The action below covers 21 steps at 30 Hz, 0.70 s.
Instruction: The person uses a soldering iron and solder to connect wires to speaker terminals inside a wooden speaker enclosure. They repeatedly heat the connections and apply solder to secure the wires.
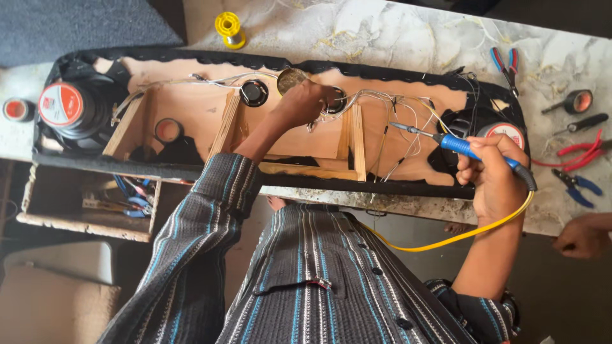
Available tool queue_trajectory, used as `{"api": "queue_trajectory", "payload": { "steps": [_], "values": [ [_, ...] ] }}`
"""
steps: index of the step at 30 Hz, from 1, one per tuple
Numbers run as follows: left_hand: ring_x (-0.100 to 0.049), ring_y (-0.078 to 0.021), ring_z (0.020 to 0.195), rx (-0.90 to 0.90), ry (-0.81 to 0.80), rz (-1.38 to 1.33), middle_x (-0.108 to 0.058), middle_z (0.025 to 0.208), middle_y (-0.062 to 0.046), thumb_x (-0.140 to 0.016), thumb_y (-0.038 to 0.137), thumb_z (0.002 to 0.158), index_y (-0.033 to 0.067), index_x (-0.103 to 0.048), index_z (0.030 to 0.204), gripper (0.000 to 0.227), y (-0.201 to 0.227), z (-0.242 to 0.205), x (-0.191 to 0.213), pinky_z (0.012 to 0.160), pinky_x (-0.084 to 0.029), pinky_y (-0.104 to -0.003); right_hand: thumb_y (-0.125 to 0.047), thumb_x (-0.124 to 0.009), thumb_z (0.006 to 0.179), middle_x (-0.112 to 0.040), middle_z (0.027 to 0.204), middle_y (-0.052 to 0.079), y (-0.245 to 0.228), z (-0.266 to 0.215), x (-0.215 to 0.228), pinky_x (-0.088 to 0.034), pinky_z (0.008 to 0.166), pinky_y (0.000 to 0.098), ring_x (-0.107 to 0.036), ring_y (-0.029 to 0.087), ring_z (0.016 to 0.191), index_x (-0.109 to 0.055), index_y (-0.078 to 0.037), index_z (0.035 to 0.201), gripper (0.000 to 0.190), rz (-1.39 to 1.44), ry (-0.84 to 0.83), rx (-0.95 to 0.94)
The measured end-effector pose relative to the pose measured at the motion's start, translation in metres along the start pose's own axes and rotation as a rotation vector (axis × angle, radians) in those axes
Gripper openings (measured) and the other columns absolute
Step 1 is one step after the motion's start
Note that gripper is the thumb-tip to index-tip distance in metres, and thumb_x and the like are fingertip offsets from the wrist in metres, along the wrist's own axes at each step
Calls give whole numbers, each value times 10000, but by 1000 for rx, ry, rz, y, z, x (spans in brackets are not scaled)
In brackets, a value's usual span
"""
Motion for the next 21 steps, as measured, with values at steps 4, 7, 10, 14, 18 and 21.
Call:
{"api": "queue_trajectory", "payload": {
  "steps": [4,7,10,14,18,21],
  "values": [
    [-723,-336,873,-212,-49,49,-733,1005,-109,-655,100,862,153,-759,951,148,38,-5,19,728,-571,-457,-85,-600,971,-642,854,96,-2,-13,-1,-473,559,281,-587,150,656,-642,-11,996,89,16,82,-5],
    [-717,-343,893,-325,-65,68,-725,1002,-112,-654,79,888,112,-729,927,91,49,-5,18,747,-561,-458,-92,-604,977,-617,817,105,5,-25,-1,-478,567,277,-580,148,653,-648,-12,1009,96,34,103,-26],
    [-706,-358,871,-379,-71,70,-719,1000,-130,-648,78,882,87,-711,941,87,45,-6,15,722,-550,-465,-94,-615,980,-610,797,111,9,-32,-1,-477,562,278,-561,148,629,-649,-7,1009,97,46,122,-22],
    [-711,-345,891,-439,-109,116,-714,987,-118,-619,100,928,70,-691,926,78,42,0,10,760,-559,-458,-100,-617,976,-605,773,118,12,-39,-1,-476,558,278,-557,148,618,-645,-3,1013,108,16,156,-23],
    [-707,-357,870,-402,-98,90,-695,985,-146,-626,144,958,66,-698,922,112,35,4,10,738,-569,-459,-108,-616,977,-610,764,119,14,-44,-4,-472,554,276,-544,147,596,-638,-1,1014,115,8,162,-26],
    [-691,-382,796,-268,61,68,-679,958,-187,-628,128,881,76,-730,1035,191,25,3,15,659,-559,-472,-109,-617,979,-608,761,112,14,-45,-7,-473,555,275,-537,141,589,-638,-3,1014,113,14,165,-31]
  ]
}}
Point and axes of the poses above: each hand's wrist, its own z-axis towards the middle knuckle, its own x-axis out of the back of the hand, y = z × x, the point moved 10 cm from there along z, towards the middle knuckle
